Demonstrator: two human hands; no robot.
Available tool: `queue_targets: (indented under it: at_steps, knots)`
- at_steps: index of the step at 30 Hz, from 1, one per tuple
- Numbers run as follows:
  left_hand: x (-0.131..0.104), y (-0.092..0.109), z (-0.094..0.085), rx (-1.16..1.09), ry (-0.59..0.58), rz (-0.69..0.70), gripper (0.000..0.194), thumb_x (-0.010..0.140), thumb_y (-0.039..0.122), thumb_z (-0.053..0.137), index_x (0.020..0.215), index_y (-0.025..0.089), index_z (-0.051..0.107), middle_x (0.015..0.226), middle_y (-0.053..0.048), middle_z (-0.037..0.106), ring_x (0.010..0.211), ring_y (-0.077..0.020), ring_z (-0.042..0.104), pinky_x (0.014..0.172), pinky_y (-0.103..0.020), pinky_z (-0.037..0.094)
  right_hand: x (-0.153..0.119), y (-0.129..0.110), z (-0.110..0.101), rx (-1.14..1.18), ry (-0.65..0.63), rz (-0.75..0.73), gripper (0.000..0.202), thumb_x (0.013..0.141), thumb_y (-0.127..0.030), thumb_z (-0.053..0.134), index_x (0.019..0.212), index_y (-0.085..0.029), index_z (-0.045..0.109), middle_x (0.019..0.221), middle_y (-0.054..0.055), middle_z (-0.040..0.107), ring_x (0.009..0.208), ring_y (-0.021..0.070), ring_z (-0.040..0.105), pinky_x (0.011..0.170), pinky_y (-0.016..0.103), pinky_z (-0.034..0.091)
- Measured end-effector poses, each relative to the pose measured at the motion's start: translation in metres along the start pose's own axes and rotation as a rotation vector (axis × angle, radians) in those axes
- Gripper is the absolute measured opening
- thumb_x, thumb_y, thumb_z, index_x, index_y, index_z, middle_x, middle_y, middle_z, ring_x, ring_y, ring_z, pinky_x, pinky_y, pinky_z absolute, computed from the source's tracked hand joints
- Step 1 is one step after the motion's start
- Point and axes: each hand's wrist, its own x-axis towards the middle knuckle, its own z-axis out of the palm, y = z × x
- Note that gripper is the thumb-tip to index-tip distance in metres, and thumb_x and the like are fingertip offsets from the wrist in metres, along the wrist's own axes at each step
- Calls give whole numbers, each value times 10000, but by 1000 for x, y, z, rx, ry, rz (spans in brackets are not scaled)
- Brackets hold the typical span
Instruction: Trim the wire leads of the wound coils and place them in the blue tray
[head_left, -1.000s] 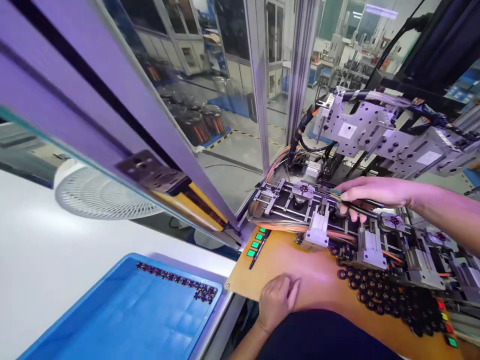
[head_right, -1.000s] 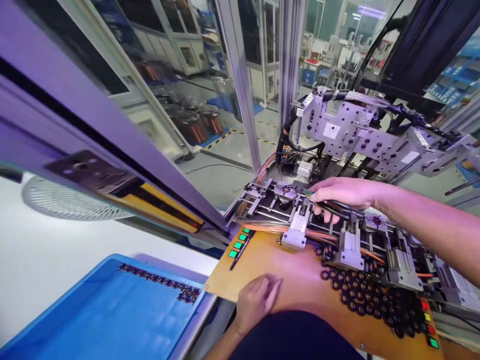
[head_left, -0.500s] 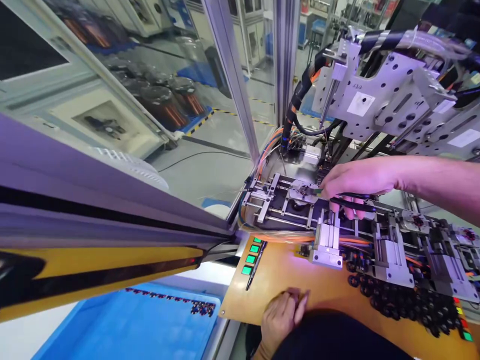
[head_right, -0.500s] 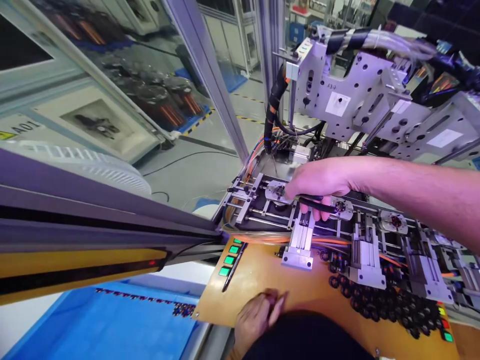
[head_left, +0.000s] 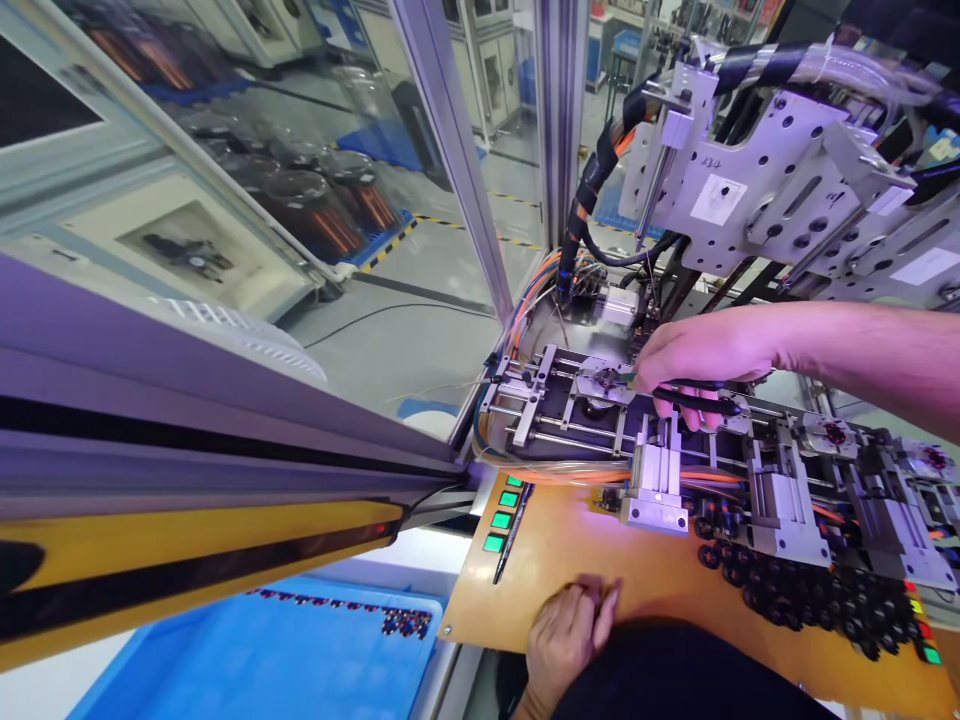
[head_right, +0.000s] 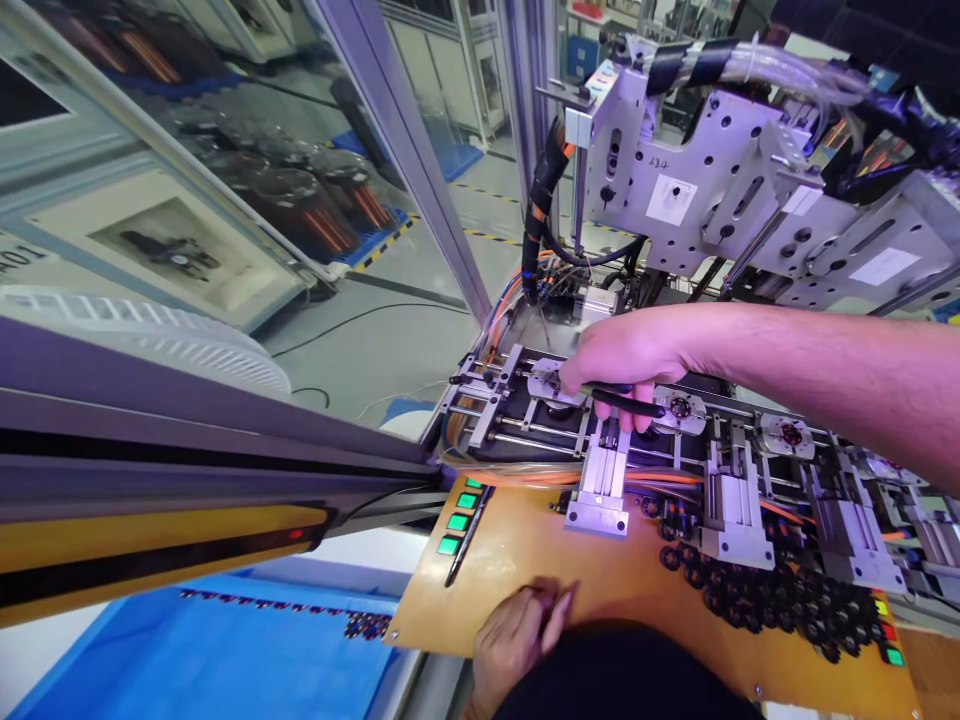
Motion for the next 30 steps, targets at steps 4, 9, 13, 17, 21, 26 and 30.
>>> queue_targets:
  at_steps: [4,9,13,17,21,26,30]
  knots:
    - [-1,0,0,3,-7,4,170,866,249,667,720,193,602,564,30,621,478,-116,601,556,-257,455,3,2,2,-45,-36,-60,228,757,-186,660,545,-150,585,479,-26,496,380,75,512,357,154,456]
    - [-2,-1,1,22,-13,4,178,871,252,661,714,192,602,591,25,642,501,-111,620,578,-248,480,-23,6,-4,-43,-104,-209,224,815,-213,634,604,-140,611,461,-50,507,346,49,487,331,109,393]
    - [-3,-3,0,25,-22,12,198,895,276,630,714,197,605,578,24,637,496,-113,622,565,-236,488,-54,25,-27,-40,-120,-124,165,773,-252,694,640,-161,664,530,-40,590,414,83,578,388,141,473]
    - [-4,-8,-2,3,-19,42,229,950,295,537,764,193,624,631,-9,690,545,-127,666,575,-228,508,-65,62,-46,-33,-34,63,212,799,-169,637,590,-137,636,501,-27,588,352,87,551,344,140,432]
    - [-6,-13,-1,-18,-23,38,251,975,199,448,789,192,617,656,-15,704,530,-124,661,565,-231,503,-63,95,-49,-9,50,161,253,849,-128,550,622,-59,638,509,-29,590,333,46,537,360,75,340]
    - [-11,-12,2,-28,-19,-23,94,915,260,580,852,192,587,650,-4,701,482,-124,634,499,-230,483,-60,111,-46,-40,29,83,287,883,-118,455,697,34,612,502,-64,565,386,24,564,421,38,275]
    - [-12,-9,2,-52,-28,-100,164,882,323,629,961,181,606,862,-67,774,575,-146,695,551,-239,528,-58,114,-46,-67,27,88,315,890,-169,473,716,53,615,474,-71,547,376,44,567,416,52,300]
